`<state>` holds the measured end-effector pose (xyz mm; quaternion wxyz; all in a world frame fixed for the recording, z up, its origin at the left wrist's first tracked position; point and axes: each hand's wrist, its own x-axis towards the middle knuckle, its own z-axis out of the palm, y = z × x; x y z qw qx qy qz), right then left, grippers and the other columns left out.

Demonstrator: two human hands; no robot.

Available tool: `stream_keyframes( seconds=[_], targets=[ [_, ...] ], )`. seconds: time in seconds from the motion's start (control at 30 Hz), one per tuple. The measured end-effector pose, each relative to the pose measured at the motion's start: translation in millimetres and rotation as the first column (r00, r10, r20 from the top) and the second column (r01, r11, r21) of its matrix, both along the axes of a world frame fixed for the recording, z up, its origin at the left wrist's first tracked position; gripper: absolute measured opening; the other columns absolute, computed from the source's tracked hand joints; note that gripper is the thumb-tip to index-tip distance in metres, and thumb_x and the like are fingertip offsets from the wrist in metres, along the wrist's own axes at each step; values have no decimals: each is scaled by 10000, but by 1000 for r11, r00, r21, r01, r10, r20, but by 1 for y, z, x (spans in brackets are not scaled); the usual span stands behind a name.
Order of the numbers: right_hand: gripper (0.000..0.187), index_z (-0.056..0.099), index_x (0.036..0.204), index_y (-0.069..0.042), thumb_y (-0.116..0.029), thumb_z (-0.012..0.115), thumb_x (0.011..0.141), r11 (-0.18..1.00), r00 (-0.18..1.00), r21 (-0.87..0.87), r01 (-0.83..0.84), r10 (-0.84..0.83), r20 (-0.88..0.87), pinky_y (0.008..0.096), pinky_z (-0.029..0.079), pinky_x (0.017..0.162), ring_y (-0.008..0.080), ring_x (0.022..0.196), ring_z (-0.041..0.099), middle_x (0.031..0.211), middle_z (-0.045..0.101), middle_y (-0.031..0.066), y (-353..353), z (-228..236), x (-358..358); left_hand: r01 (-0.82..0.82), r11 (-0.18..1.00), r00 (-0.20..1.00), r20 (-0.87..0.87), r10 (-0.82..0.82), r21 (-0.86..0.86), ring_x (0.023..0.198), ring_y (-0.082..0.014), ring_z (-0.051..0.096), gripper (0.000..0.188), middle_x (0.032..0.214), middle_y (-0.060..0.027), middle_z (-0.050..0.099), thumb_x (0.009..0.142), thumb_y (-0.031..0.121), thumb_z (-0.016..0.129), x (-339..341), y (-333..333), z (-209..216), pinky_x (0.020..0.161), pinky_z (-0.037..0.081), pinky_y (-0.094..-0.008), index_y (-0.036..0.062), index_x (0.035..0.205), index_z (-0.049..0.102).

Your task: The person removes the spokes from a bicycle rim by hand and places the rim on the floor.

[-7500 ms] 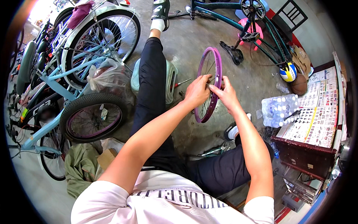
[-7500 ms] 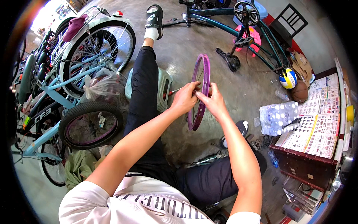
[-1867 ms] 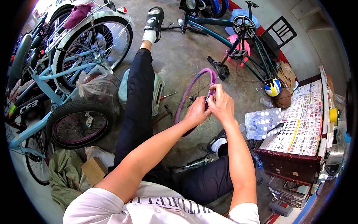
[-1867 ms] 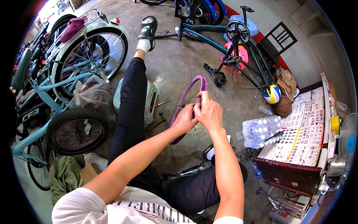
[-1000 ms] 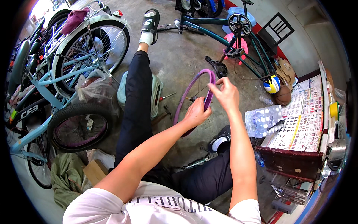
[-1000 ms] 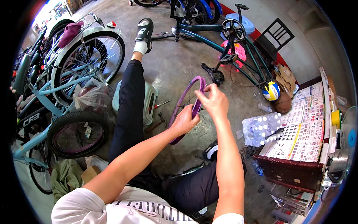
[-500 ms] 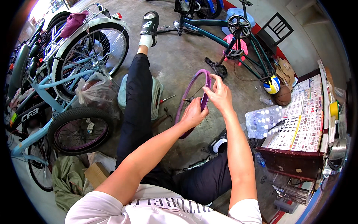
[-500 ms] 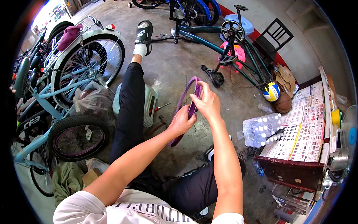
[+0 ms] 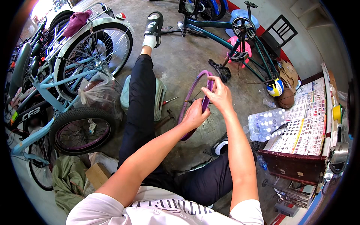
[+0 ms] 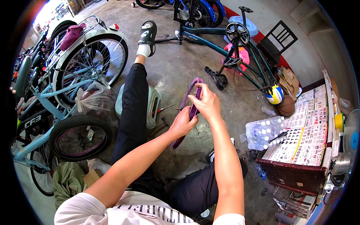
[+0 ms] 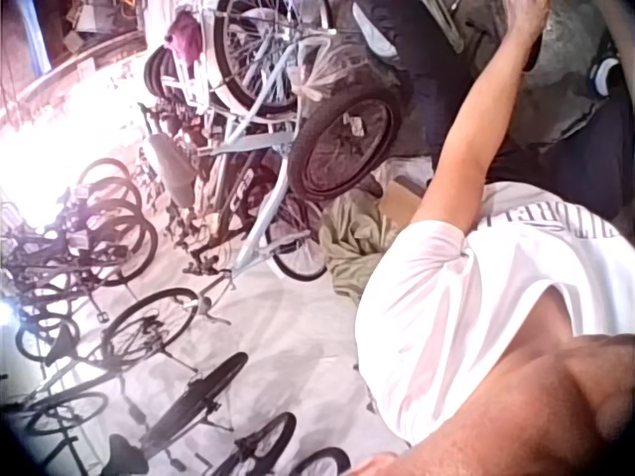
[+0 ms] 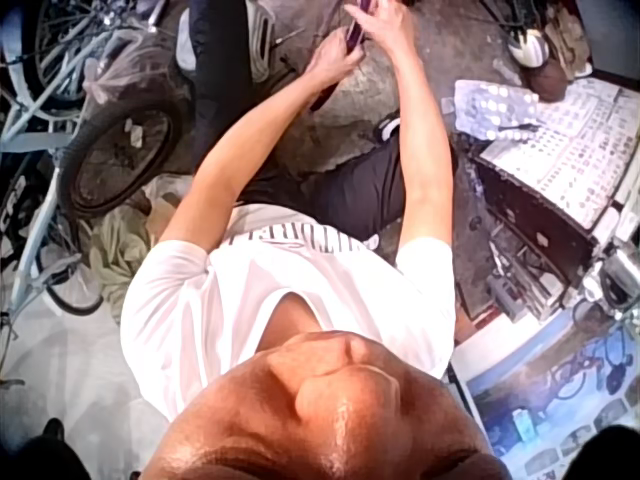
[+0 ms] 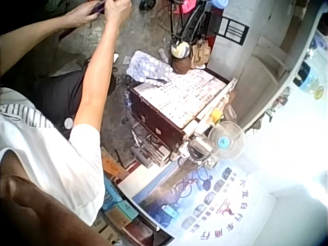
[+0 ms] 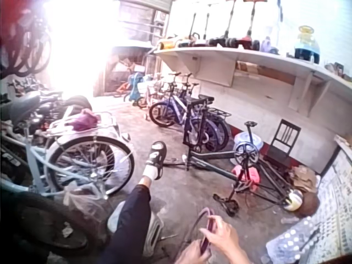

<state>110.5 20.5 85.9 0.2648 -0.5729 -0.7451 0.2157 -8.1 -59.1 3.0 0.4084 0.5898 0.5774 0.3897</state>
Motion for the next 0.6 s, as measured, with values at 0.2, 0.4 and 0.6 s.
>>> stream_keyframes(
  seconds=[0.2,0.4,0.6],
  targets=[
    [250,696,975,-68,-267,807,873,999,998,-44,-3,0,-56,392,483,621,239,649,644,709,653,67,3,0,-3,-3,1000,1000,-4,3,8,1038,-448,651,440,1045,-290,655,907,229,635,-3,-1,-3,949,502,-501,-85,1209,580],
    [184,741,1052,-41,-185,768,941,986,939,-125,-110,61,-338,276,386,583,60,643,478,718,566,-51,11,-11,7,-4,1000,1000,11,4,15,1030,-450,653,449,1041,-292,656,907,234,636,-2,0,-1,943,504,-503,-90,1212,577],
    [168,677,1022,-67,-206,589,1051,900,270,-394,-188,-338,-901,260,365,521,76,662,491,843,581,-9,23,-1,23,-20,999,999,-27,21,42,1025,-454,654,444,1053,-292,653,913,232,633,-7,-2,-6,943,506,-502,-88,1215,576]
  ],
)
